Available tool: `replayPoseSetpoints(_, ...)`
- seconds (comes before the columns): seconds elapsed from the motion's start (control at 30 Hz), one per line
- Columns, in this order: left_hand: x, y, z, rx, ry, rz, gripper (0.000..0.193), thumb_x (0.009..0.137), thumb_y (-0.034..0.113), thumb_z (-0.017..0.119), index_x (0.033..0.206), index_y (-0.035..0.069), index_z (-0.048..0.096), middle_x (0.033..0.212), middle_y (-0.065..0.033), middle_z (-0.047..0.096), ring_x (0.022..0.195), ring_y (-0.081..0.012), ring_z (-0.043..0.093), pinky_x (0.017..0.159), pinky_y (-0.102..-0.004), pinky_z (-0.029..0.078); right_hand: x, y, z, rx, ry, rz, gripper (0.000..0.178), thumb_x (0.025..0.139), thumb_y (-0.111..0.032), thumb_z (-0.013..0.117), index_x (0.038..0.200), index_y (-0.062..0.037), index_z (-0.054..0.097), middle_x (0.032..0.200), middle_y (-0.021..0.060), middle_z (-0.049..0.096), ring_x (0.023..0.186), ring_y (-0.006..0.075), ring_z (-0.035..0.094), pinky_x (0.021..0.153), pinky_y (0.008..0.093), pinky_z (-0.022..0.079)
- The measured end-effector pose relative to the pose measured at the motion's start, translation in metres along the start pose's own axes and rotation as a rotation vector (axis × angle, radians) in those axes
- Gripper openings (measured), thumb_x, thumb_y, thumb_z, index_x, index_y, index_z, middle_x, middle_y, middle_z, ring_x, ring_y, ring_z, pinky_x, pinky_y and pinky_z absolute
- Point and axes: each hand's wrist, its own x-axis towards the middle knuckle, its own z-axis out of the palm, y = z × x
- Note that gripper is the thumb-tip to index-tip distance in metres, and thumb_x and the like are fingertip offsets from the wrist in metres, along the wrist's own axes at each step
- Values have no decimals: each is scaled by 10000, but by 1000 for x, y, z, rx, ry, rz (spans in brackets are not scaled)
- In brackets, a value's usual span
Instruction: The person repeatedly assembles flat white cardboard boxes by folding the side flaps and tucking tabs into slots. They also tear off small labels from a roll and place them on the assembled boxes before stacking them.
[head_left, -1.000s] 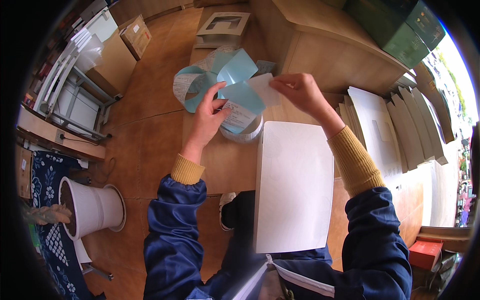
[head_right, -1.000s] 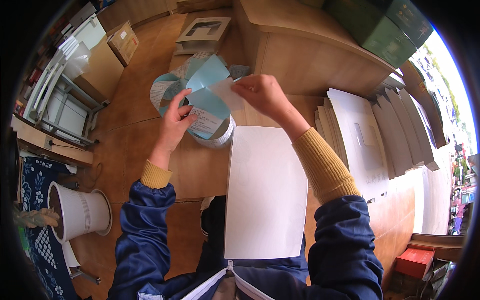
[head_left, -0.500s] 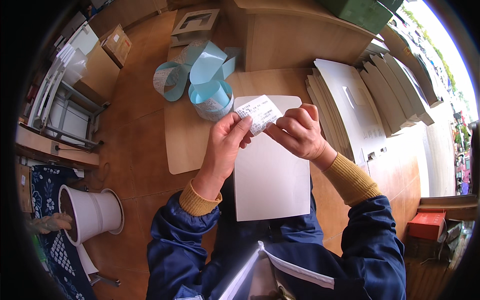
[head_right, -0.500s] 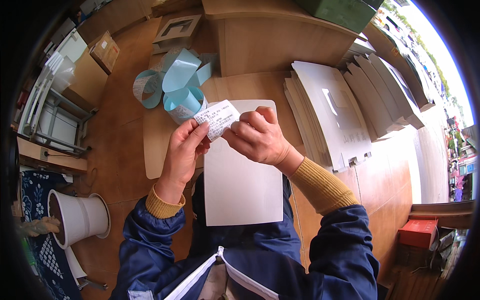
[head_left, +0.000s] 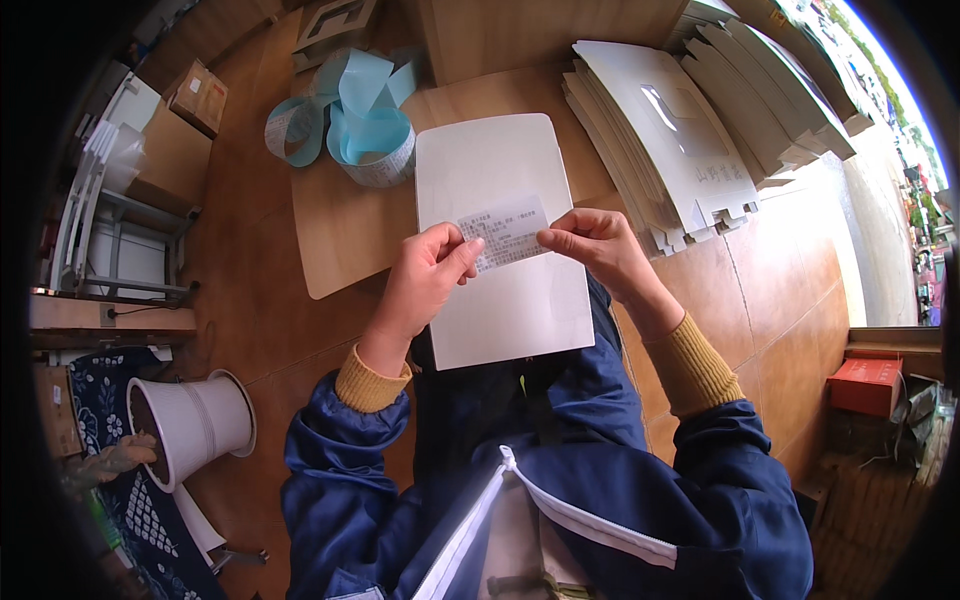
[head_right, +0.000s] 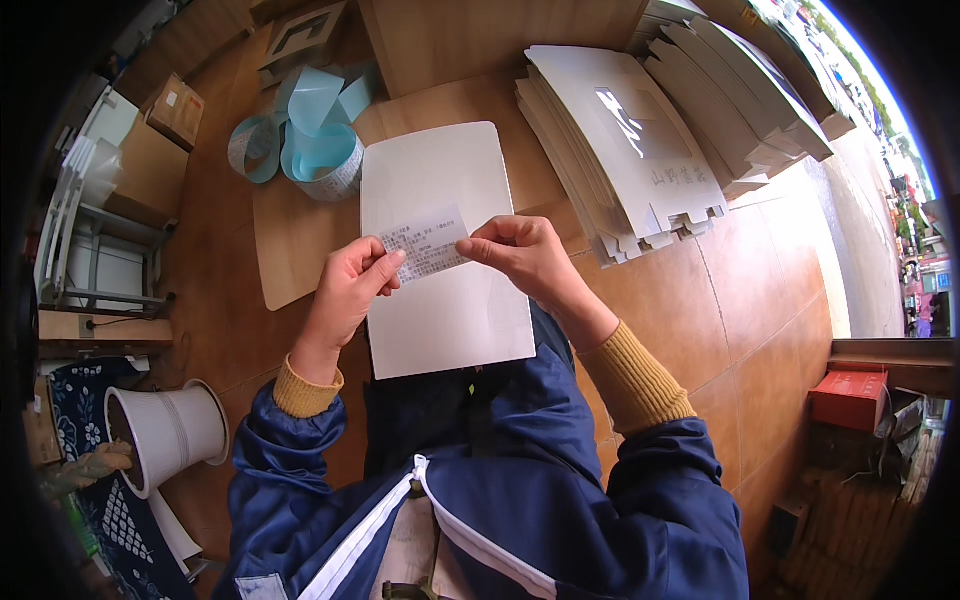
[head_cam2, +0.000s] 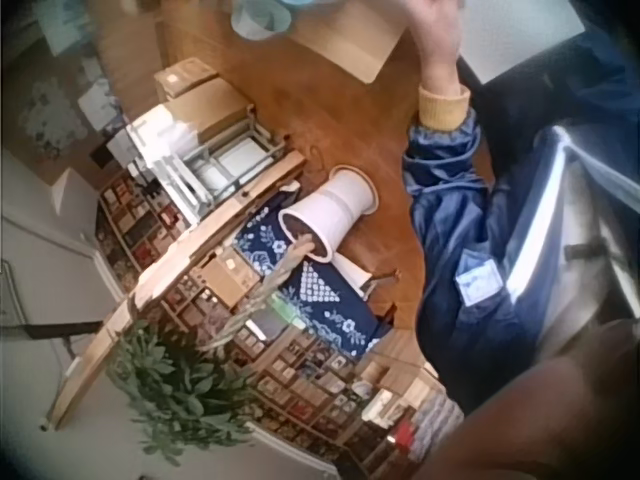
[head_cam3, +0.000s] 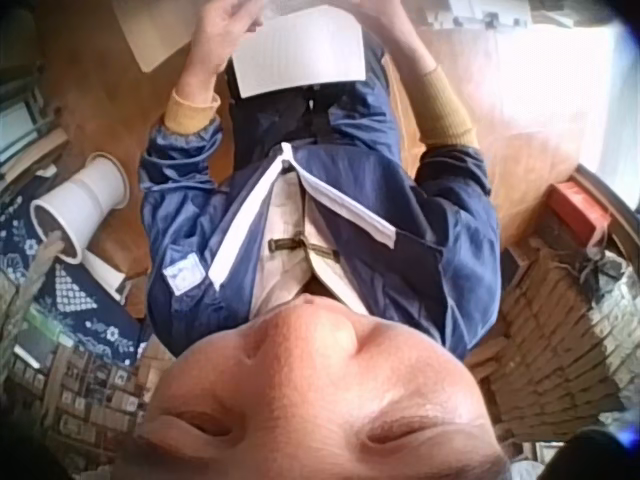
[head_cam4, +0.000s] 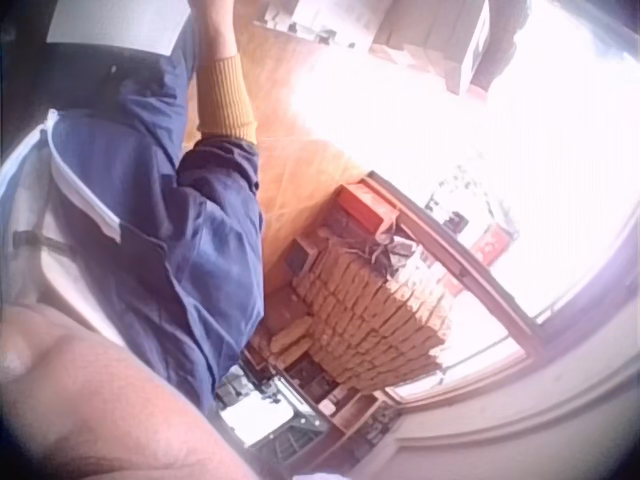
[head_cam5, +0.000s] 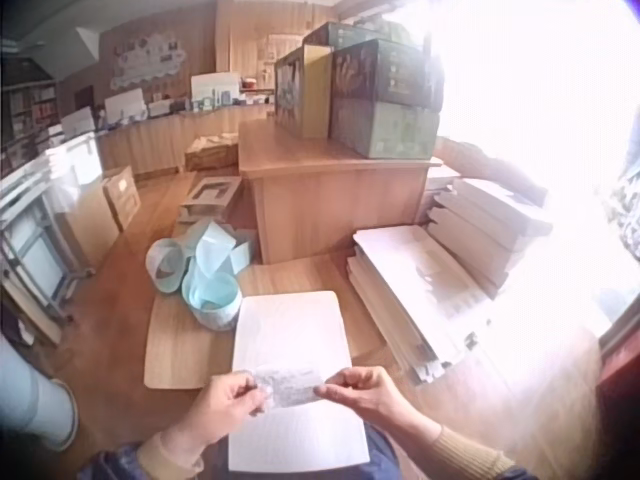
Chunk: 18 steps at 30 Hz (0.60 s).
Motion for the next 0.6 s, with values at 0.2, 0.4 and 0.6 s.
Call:
replayPoseSetpoints(0.2,20,-43,-3,356,66,-107,322,888,214,655,697,-30,567,598,-73,587,562,-104,527,528,-288,438,-6,35,26,-359,237,83,284,812,-254,733,809,29,707,672,108,674,588,131,611,575,284,483)
replayPoseSetpoints(0.4,65,-45,-11,603,101,-99,297,820,214,667,693,-44,589,664,-170,634,613,-242,620,603,-371,495,28,44,29,-525,316,78,272,800,-235,724,781,34,695,641,98,656,587,127,601,574,279,478)
replayPoseSetpoints(0.6,80,-41,-14,691,83,-200,292,809,226,666,697,-38,612,710,-186,656,673,-280,652,652,-395,512,44,46,33,-671,318,112,285,782,-281,704,779,4,712,680,130,679,625,227,659,619,334,513)
